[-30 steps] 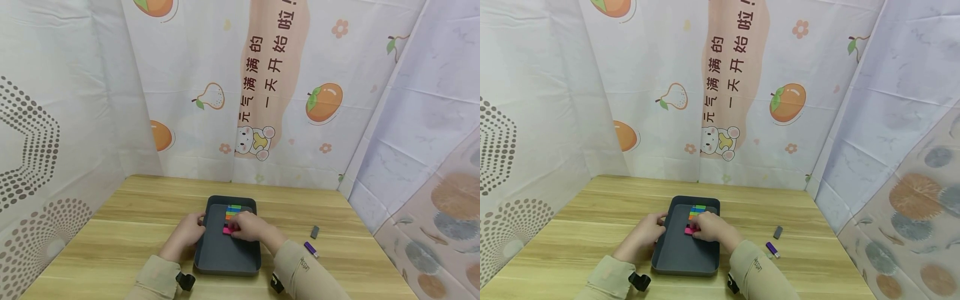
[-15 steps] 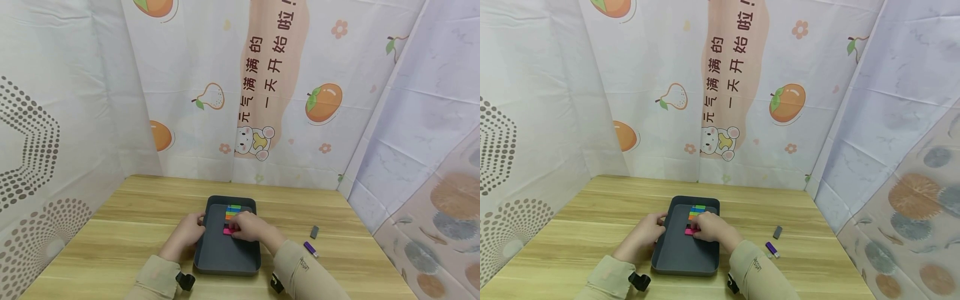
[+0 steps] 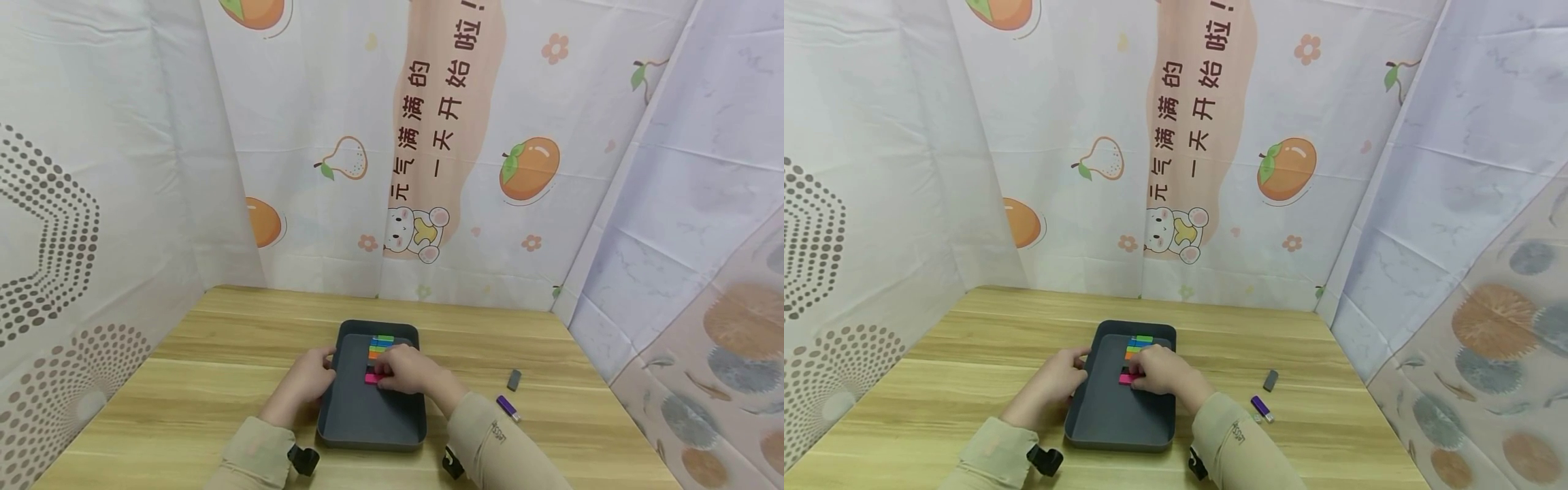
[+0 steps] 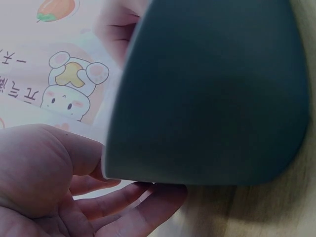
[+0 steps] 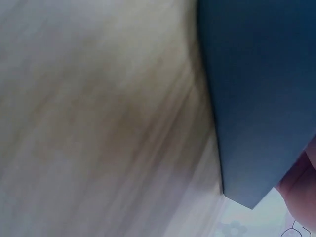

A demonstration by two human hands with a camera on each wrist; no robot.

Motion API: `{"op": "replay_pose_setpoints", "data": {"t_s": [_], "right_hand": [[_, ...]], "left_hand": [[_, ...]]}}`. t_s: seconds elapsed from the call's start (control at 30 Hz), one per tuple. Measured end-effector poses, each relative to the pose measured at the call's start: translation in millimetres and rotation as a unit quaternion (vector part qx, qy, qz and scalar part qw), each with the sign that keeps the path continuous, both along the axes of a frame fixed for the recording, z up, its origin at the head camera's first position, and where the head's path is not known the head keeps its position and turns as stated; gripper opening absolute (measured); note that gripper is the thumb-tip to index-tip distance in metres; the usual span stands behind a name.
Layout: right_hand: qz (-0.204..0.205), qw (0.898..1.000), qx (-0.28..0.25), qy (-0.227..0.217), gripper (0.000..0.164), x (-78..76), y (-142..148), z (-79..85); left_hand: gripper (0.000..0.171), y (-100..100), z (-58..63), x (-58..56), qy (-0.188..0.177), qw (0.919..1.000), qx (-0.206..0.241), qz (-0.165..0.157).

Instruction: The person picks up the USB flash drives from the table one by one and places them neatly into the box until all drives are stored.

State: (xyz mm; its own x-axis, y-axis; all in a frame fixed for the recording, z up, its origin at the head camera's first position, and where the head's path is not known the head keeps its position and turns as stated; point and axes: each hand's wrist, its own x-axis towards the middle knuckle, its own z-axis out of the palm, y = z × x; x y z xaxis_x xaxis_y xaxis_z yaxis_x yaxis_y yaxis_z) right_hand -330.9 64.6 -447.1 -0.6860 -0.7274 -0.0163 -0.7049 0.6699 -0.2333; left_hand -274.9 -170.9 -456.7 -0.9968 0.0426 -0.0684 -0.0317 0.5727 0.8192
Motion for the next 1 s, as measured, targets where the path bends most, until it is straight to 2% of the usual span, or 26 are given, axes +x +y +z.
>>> {"op": "replay_pose_setpoints", "data": {"t_s": [0.17,0.4,0.67,0.87,1.0], "right_hand": [[0.005,1.0,-0.021,0.011,0.014,-2.0,4.1,5.9],[0.008,0.998,-0.058,0.02,0.021,-2.3,11.5,22.4],[-0.009,0.996,-0.091,-0.004,0.03,-0.8,22.1,39.3],[-0.02,0.993,-0.112,-0.007,0.028,-2.2,34.9,48.4],[-0.022,0.992,-0.127,0.008,0.025,-2.5,45.9,55.4]], "left_hand": [[0.054,-0.3,0.2,0.7,0.002,1.0,0.002,-0.002],[0.054,0.0,0.9,1.4,0.007,1.0,0.006,-0.003],[0.053,0.1,0.8,1.4,0.008,1.0,0.003,-0.002],[0.054,1.3,1.6,1.5,0.009,1.0,0.001,-0.003],[0.054,2.3,1.3,0.7,0.008,1.0,0.002,-0.002]]}}
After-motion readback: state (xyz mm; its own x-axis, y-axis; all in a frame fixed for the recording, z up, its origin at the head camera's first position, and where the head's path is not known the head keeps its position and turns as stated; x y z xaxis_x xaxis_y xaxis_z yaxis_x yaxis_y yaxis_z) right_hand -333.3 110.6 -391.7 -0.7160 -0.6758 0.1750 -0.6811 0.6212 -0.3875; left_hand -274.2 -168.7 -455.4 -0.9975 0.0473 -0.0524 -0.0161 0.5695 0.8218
